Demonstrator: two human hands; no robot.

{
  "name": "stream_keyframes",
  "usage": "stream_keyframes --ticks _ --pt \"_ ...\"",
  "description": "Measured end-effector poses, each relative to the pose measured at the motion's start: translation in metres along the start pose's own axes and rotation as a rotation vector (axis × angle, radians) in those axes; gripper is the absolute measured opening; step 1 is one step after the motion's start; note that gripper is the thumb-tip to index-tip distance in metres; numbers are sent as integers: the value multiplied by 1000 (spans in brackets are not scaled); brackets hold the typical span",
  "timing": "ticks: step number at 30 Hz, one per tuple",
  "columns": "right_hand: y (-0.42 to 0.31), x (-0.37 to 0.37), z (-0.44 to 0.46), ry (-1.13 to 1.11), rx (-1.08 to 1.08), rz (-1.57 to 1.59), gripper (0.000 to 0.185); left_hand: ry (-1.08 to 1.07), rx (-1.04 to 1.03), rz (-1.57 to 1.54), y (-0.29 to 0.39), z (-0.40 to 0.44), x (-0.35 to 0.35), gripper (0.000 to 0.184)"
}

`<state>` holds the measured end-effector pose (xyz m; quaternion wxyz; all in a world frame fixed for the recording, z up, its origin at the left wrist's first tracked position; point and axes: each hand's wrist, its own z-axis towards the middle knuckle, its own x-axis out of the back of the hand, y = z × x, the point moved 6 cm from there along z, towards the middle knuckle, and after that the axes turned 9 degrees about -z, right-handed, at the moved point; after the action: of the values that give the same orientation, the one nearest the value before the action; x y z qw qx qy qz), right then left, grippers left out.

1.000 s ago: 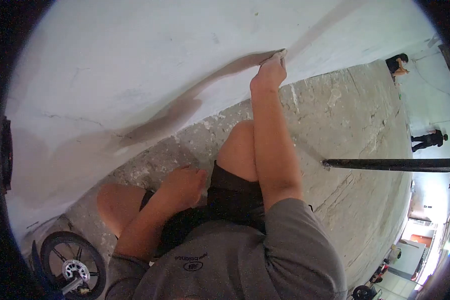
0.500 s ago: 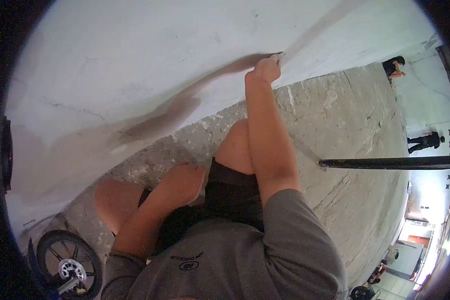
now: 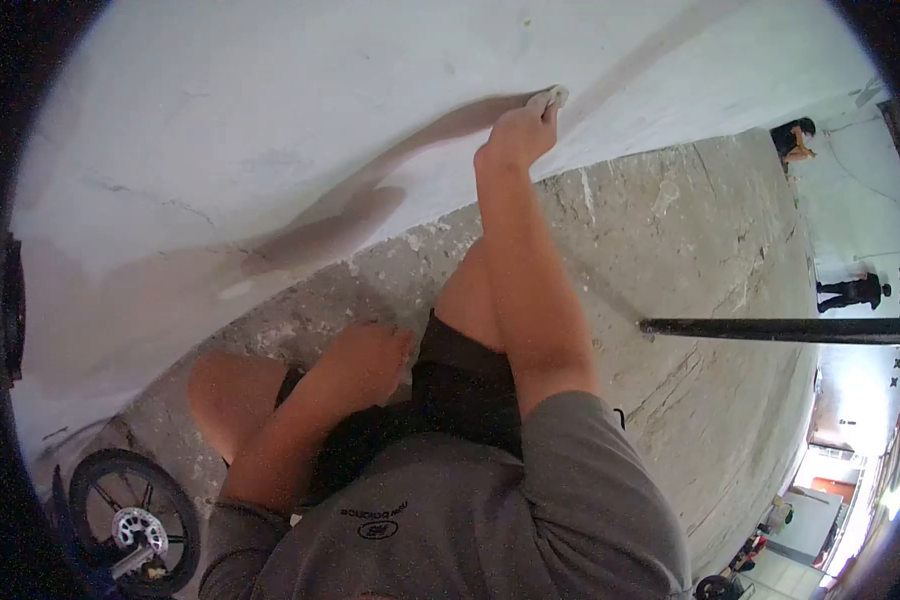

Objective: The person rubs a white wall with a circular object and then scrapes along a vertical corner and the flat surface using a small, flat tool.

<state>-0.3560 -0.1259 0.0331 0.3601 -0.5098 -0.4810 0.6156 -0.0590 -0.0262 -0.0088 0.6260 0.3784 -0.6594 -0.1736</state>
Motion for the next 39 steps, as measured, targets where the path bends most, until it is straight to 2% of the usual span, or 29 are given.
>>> stream_keyframes --ticks 2,4,7,11,14,16,17,20,22,23,26,27,31,34,36,39 --pt "-3 6 -1 59 5 -14 51 9 -1 -2 1 -1 0 18" --pt "-17 -2 -28 -15 -78 45 52 19 -22 28 2 -2 0 19" --pt "-6 5 -8 -92 15 32 51 -14 -6 30 0 -1 0 19" --pt "-6 2 -16 27 -15 -7 51 46 -38 31 0 -1 2 19" --pt "-16 -6 -37 -147 80 -15 51 16 10 20 -1 1 2 17" --pt "-4 8 -8 15 -74 21 51 -32 16 34 1 1 3 17" --pt "-3 13 -10 24 -74 22 51 -39 11 36 0 1 -2 17" --pt "-3 2 -23 -67 -28 -75 53 72 -18 -13 -3 5 4 16" --pt "2 0 -43 -162 3 -14 47 -62 44 13 -4 7 1 17" --pt "1 -2 -33 -183 72 -64 56 -64 45 7 -3 9 3 17" --pt "3 5 0 -72 61 80 53 -39 43 -24 0 6 4 19" --pt "3 6 -2 -14 38 2 54 -42 38 -18 -1 6 1 19" --pt "-5 -2 -25 -82 131 -50 54 14 -5 11 -1 4 -2 20" --pt "-9 5 -23 -28 48 -44 53 -56 33 0 -1 6 -1 20" --pt "-9 0 -19 -67 12 19 56 -43 25 -2 -1 4 -4 19" --pt "-2 -3 -39 -80 72 16 53 -59 40 4 0 6 7 19"
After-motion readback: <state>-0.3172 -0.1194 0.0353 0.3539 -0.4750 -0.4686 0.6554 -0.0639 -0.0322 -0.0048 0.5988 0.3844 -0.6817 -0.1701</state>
